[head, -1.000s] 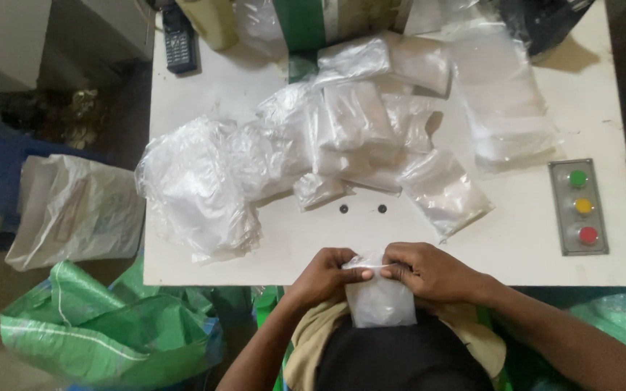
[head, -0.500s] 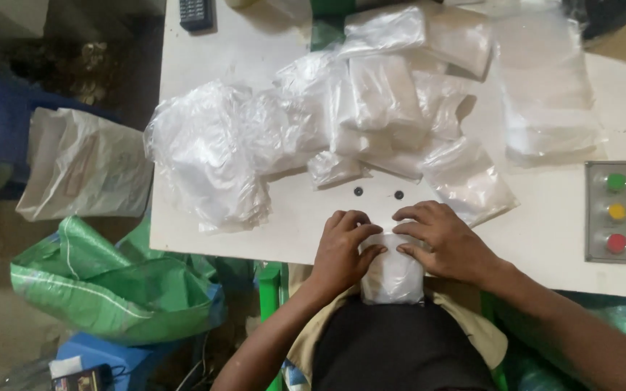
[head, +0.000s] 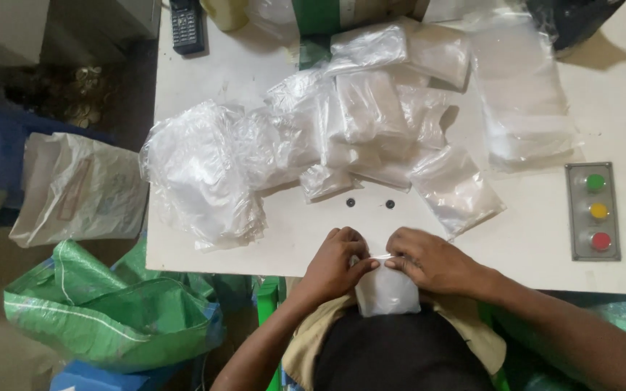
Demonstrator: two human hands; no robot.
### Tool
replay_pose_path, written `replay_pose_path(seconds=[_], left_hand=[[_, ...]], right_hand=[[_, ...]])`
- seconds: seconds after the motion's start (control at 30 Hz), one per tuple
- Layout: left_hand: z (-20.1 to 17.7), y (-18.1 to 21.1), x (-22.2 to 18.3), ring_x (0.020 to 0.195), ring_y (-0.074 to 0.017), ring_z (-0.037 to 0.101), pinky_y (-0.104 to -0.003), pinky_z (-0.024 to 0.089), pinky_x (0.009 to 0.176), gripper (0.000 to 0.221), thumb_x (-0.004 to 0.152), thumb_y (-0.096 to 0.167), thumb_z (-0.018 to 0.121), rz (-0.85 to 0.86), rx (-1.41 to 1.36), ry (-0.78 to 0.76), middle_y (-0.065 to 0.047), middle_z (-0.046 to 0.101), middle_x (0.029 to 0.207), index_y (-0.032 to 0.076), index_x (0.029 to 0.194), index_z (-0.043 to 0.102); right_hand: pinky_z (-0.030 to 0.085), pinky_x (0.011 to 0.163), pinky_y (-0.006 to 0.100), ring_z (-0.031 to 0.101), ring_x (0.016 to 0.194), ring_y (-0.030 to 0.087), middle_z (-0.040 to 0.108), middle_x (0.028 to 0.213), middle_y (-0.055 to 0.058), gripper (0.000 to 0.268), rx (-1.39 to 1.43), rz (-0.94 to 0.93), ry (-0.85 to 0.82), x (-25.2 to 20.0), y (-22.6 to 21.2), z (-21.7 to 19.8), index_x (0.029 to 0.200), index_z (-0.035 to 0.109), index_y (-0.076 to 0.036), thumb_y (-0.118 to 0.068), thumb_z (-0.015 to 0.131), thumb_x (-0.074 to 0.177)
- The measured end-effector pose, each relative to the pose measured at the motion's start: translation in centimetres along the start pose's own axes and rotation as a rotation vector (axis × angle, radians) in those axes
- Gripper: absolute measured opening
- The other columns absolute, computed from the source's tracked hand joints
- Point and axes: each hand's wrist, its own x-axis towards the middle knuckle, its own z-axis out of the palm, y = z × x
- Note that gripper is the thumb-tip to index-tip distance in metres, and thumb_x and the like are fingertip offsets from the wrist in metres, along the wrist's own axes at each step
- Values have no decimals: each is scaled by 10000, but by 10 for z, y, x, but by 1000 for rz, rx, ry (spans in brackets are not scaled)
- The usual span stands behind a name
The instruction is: Sorting and organizing small plastic bags containing powder on a packaging workstation table.
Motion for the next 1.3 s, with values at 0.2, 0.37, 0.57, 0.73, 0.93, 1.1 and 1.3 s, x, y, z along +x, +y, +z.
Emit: replay_pose_path(seconds=[0.2,0.37,0.57,0.73,0.93,1.1,1.3], left_hand=[[-3,9,-14,891,-215,631,-333,472,803,269,866,195,808,-452,-677,-208,-101,719,911,-26,999,730],[-34,42,-22,632,-197,613,-299,485,551,149,860,137,817,-627,-825,85,-100,694,750,12,839,738],[-54,51,-47,709,-162,608,-284,470,624,153,840,163,814,-161,-435,720,-53,676,736,35,778,759],[-40,54,-43,674,-160,620,-273,502,578,138,849,126,782,-92,-155,946,-69,664,732,11,784,743],[-33,52,-36,661,-157,635,-272,531,554,143,850,158,781,-205,-98,947,-75,699,741,22,807,763],[-22,49,-23,623,-138,584,-256,473,550,96,862,108,766,-74,-42,1025,-52,669,729,37,803,739],[-2,62,-8,661,-194,650,-300,532,597,35,863,44,736,48,40,1017,-87,670,780,9,867,738]], right_hand=[[579,805,417,739,886,341,756,921,66,213,125,14,-173,-9,-2,-8,1001,735,-179,-362,628,1021],[522,998,354,712,1110,167,783,1246,-33,353,153,543,-200,8,18,-128,1266,755,-283,-379,633,950],[558,778,411,679,938,285,723,1089,185,152,-145,195,1046,17,177,-263,1175,676,19,-72,556,1197],[478,768,513,672,1008,392,735,1126,191,541,-77,615,940,58,259,-321,1199,763,-95,-463,365,1206],[398,921,493,577,1163,327,660,1290,169,388,157,927,706,56,149,-340,1242,670,-89,-436,684,1069],[409,593,442,552,734,218,657,830,59,322,-178,708,818,14,162,-332,1022,761,-108,-394,735,1166],[540,672,484,715,903,351,760,1088,235,248,-146,926,742,6,171,-262,1189,771,40,-166,798,1055]])
